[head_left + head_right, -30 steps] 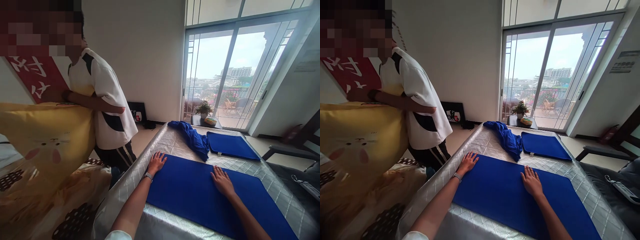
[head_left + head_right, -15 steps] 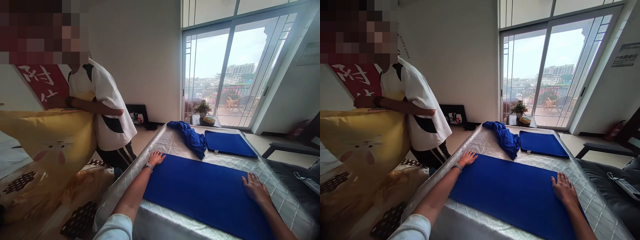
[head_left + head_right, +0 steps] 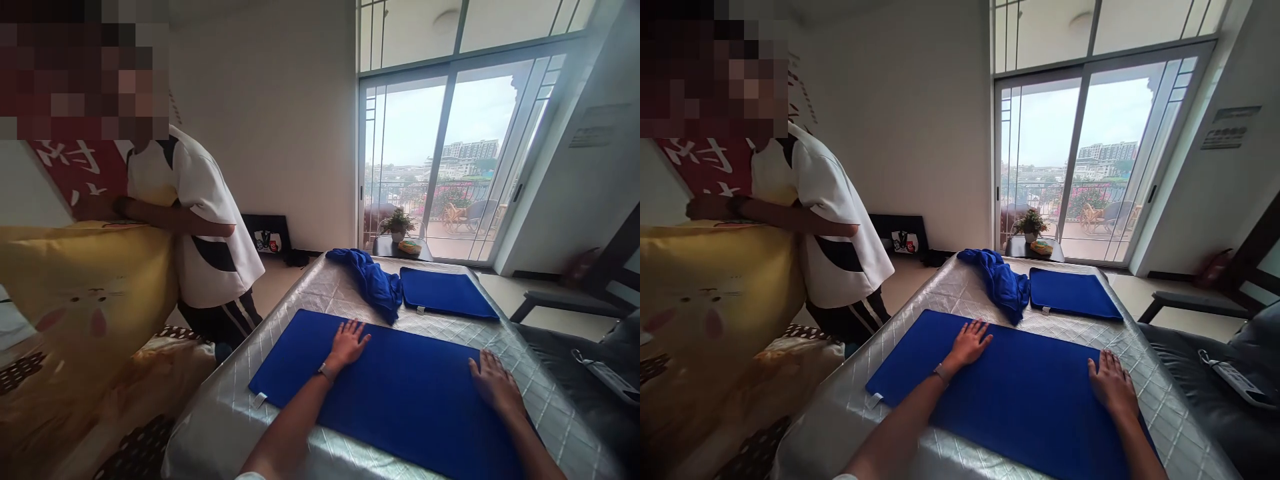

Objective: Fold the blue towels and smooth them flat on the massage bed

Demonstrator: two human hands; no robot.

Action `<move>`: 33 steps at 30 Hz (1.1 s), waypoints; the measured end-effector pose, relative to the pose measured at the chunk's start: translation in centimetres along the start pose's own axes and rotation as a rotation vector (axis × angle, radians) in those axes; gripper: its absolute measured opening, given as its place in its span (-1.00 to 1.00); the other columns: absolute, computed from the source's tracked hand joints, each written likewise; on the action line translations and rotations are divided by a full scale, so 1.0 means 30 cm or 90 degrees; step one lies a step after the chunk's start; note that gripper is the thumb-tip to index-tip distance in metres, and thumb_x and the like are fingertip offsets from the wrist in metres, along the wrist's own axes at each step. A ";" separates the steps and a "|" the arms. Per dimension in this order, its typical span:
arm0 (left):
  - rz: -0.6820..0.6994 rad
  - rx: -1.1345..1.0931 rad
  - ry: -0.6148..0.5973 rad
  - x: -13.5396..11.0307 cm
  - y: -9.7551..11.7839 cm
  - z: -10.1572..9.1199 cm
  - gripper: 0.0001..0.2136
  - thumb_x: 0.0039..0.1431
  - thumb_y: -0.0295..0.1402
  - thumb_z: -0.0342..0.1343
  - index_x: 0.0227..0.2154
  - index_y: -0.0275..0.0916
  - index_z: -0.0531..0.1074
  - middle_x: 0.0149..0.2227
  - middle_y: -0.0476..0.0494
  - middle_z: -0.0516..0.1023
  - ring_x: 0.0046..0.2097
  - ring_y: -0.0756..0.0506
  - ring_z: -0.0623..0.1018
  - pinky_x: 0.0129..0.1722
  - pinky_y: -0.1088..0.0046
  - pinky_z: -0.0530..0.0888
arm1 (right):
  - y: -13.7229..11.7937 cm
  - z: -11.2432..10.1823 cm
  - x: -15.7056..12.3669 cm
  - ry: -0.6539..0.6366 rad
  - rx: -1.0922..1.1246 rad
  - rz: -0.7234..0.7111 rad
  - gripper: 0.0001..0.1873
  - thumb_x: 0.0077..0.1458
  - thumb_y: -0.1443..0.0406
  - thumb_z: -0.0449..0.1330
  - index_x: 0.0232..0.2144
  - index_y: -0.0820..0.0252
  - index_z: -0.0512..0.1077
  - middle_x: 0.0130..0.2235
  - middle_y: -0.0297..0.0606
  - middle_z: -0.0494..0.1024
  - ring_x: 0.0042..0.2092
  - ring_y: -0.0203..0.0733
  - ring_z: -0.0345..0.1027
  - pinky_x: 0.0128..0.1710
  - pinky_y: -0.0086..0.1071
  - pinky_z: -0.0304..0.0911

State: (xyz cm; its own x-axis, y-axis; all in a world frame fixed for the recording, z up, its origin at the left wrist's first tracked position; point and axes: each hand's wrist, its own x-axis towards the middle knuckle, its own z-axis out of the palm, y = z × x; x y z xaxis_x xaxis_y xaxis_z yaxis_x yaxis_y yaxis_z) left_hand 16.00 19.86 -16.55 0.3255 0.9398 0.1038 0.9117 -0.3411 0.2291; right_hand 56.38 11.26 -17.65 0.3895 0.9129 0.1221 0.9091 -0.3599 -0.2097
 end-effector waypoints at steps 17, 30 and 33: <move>-0.028 0.065 0.036 -0.366 -0.379 -0.215 -0.39 0.47 -0.01 -0.40 0.41 -0.21 0.03 0.45 -0.16 0.02 0.45 -0.16 0.00 0.41 0.17 0.00 | -0.080 -0.065 -0.067 0.168 -0.088 -0.095 -0.30 0.20 0.27 -0.22 0.27 0.62 0.20 0.36 0.20 0.18 0.44 0.10 -0.21 0.40 0.04 -0.34; 0.191 0.027 0.019 -0.503 -0.112 -0.106 -0.41 0.45 0.04 -0.28 0.43 -0.02 -0.13 0.46 -0.05 -0.03 0.45 -0.16 0.00 0.41 0.10 0.00 | -0.688 0.040 -0.546 -0.128 0.007 -0.353 -0.19 0.33 -0.07 -0.30 0.41 0.31 -0.01 0.45 -0.20 -0.05 0.46 -0.13 -0.27 0.44 -0.09 -0.31; 0.053 0.029 -0.020 -0.550 -0.237 -0.135 -0.38 0.43 0.09 -0.31 0.42 -0.06 -0.07 0.45 -0.09 -0.04 0.45 -0.22 0.00 0.40 0.02 0.03 | -0.580 0.053 -0.526 -0.115 -0.014 -0.331 -0.16 0.30 -0.08 -0.31 0.41 0.31 0.00 0.45 -0.21 -0.06 0.46 -0.12 -0.27 0.43 -0.07 -0.32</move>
State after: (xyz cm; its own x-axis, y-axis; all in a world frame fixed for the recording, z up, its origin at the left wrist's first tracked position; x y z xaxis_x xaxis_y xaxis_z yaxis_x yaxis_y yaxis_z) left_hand 3.14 6.70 -15.97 0.4078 0.9086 0.0901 0.8914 -0.4175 0.1762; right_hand 34.18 3.41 -17.49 -0.1410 0.9894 0.0349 0.9787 0.1446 -0.1456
